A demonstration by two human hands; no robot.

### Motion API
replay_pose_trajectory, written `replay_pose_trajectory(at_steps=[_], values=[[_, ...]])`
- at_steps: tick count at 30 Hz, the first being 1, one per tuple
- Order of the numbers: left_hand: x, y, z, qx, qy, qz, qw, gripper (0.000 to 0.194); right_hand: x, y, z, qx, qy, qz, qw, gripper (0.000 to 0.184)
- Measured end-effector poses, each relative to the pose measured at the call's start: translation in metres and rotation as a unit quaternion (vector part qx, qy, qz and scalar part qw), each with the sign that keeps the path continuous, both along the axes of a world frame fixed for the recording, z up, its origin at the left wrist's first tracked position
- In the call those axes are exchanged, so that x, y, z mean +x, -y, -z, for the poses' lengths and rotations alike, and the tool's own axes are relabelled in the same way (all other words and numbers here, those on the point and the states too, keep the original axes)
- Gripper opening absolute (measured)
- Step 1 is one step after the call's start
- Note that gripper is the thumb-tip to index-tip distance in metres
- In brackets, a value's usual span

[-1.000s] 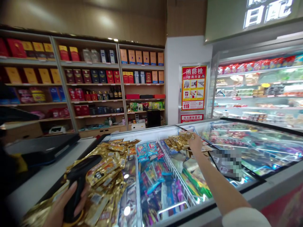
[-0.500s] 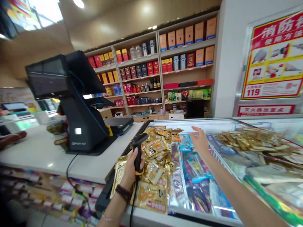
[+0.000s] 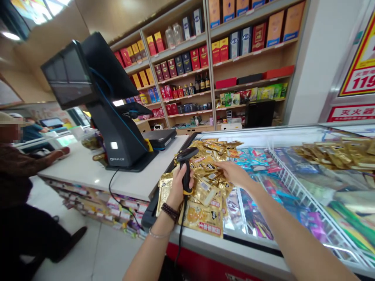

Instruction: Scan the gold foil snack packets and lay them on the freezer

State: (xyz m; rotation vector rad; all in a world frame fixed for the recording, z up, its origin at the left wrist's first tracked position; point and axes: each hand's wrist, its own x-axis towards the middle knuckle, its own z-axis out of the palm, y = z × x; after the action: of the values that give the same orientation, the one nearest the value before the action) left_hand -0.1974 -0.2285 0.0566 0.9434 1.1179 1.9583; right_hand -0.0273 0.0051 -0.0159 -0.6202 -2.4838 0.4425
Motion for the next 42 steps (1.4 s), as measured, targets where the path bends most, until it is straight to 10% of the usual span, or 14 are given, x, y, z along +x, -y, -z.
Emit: replay_pose_trajectory(at_steps=[8, 17, 22, 29, 42], values=[[0.003, 0.004, 0.001, -0.029, -0.058, 0.036, 0.997, 0.073, 0.024, -0.004, -0.016, -0.121, -0.217, 0.221, 0.943, 0.012], [0.003, 0.004, 0.004, -0.039, -0.076, 0.087, 0.993, 0.078, 0.023, -0.003, -0.032, -0.48, -0.405, 0.148, 0.764, 0.017], [0.006, 0.006, 0.002, -0.04, -0.087, 0.108, 0.99, 0.077, 0.019, 0.008, -0.042, -0.478, -0.39, 0.049, 0.785, 0.044], [0.007, 0.007, 0.001, -0.029, -0.095, 0.109, 0.989, 0.07, 0.024, 0.004, -0.04, -0.302, -0.394, 0.135, 0.857, 0.048], [0.006, 0.008, 0.004, -0.05, -0.098, 0.152, 0.982, 0.076, 0.025, -0.009, -0.025, -0.342, -0.492, 0.18, 0.78, 0.053]])
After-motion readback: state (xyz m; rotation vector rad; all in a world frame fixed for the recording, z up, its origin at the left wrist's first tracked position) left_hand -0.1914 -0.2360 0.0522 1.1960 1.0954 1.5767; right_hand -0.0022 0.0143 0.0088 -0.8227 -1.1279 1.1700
